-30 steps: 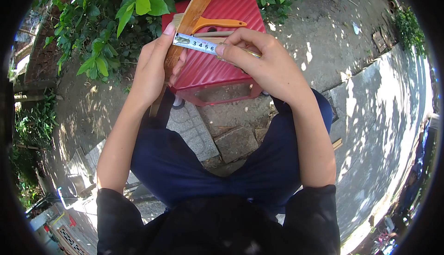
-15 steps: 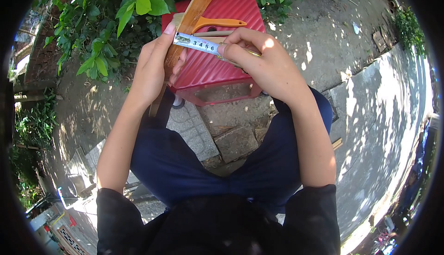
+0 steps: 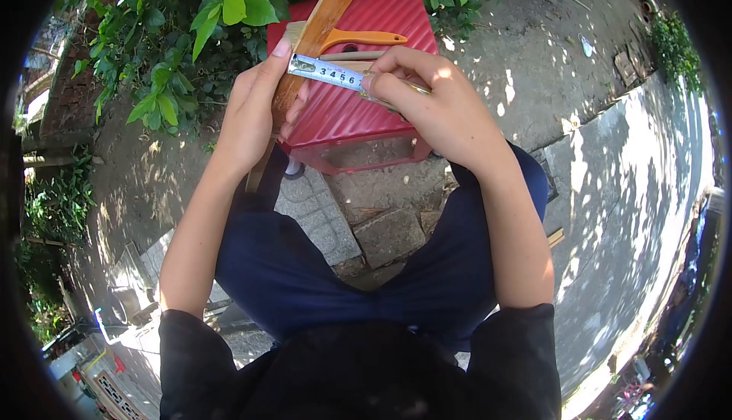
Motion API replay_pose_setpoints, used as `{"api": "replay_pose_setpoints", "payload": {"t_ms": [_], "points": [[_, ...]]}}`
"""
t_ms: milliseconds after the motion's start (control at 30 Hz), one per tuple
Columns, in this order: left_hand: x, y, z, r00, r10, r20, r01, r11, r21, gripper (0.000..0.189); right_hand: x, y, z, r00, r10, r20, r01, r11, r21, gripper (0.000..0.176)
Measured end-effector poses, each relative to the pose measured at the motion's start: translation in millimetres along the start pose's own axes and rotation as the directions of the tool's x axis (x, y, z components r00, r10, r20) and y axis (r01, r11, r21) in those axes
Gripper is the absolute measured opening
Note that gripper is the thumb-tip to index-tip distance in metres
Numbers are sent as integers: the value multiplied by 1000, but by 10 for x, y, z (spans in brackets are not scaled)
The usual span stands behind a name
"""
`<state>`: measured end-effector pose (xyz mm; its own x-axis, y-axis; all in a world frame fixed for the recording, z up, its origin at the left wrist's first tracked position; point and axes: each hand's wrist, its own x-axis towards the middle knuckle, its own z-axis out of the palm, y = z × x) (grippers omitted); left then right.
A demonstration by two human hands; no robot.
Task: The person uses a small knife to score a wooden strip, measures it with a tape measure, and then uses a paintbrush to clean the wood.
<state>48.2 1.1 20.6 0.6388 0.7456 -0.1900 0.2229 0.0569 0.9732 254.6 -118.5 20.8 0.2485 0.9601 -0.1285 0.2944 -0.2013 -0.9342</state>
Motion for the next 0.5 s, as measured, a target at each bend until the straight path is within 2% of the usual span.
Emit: {"api": "replay_pose_setpoints", "payload": {"t_ms": [233,500], "points": [[5,-14,-5,1000,6,6,-6,1000,5,66,-7,-35,-2,1000,10,5,-10,1000,15,34],[-9,20,9,1000,-11,2,11,1000,-3,65,-8,-26,5,998,-25,-53,27,999,38,43]]}}
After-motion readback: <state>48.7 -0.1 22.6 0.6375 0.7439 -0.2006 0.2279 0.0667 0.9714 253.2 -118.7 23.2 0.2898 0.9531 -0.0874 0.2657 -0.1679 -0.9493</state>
